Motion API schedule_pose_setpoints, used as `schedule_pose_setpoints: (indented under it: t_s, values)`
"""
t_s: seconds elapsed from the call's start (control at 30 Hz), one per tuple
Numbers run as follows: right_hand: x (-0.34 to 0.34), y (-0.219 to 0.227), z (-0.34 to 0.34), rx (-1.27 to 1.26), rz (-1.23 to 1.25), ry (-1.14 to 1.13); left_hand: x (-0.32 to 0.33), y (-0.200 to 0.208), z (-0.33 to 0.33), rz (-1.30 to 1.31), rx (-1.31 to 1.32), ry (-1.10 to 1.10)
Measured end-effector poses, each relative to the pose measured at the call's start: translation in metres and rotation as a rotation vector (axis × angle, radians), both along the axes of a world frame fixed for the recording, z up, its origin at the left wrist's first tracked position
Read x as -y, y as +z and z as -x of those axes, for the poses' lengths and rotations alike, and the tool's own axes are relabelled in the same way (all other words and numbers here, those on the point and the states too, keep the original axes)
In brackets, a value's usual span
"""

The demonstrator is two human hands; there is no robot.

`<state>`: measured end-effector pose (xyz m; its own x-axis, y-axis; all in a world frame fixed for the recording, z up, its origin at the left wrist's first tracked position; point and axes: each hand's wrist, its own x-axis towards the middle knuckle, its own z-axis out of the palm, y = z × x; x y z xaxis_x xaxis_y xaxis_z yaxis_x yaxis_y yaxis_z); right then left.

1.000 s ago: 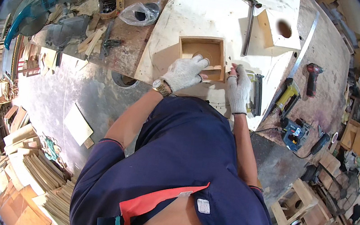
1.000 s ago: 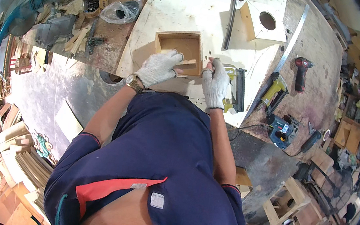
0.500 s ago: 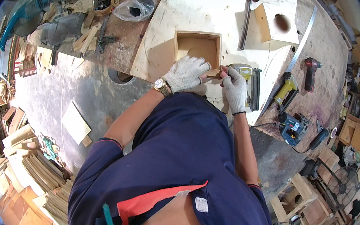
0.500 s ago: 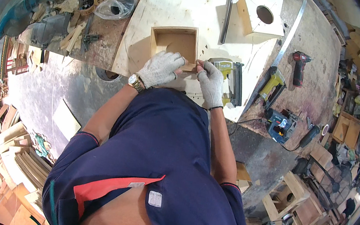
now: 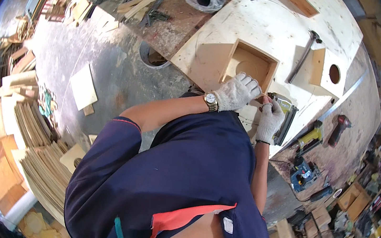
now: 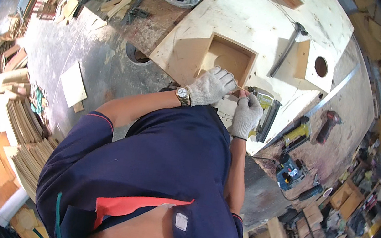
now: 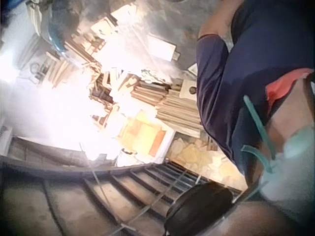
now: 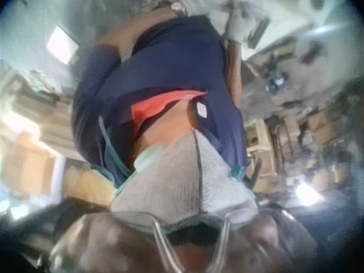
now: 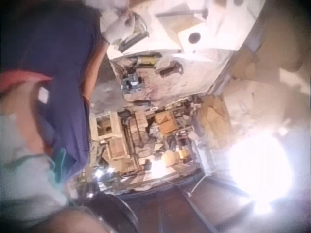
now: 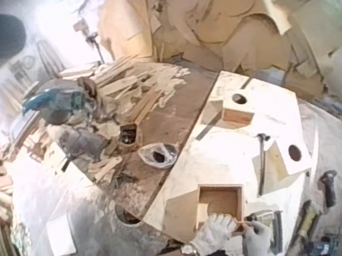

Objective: The person assembles small wooden boxes by cutting wood pieces, aligning them, and fastening them with a nail gun and hammer. The person repeatedly positions wood pieces, uses a nail gun to secure joints, and hammers nails to reinforce the structure.

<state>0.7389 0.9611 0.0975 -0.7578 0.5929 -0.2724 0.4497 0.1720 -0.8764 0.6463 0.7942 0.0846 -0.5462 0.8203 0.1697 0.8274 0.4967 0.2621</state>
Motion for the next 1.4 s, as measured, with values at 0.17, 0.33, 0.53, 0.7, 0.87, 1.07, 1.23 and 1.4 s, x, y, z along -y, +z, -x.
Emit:
schedule_pose_setpoints:
  t_s: [0.17, 0.33, 0.53, 0.7, 0.87, 1.07, 1.23, 1.4]
  values:
    - [0.002, 0.003, 0.002, 0.028, -0.013, 0.034, 0.004, -0.003, 0.002, -0.052, 0.063, 0.006]
    - [0.001, 0.005, 0.005, 0.082, -0.031, 0.030, 0.002, -0.002, 0.005, -0.034, 0.088, 0.015]
    - [-0.001, 0.000, 0.004, 0.062, 0.006, 0.004, 0.005, -0.001, 0.006, -0.045, 0.106, 0.000]
    - [-0.003, 0.011, 0.012, 0.126, 0.031, 0.066, 0.004, -0.008, 0.008, -0.068, 0.158, 0.031]
    - [-0.016, 0.012, 0.009, -0.153, -0.163, 0.361, 0.005, 0.004, 0.022, -0.070, 0.195, -0.081]
    - [-0.025, 0.020, 0.015, -0.013, -0.449, 0.570, 0.001, 0.038, 0.048, 0.131, 0.547, -0.064]
    - [-0.021, 0.028, 0.014, 0.008, -0.325, 0.588, 0.002, 0.017, 0.048, -0.011, 0.624, -0.036]
    - [-0.029, 0.022, 0.004, -0.101, -0.302, 0.565, 0.003, 0.023, 0.050, -0.077, 0.703, -0.047]
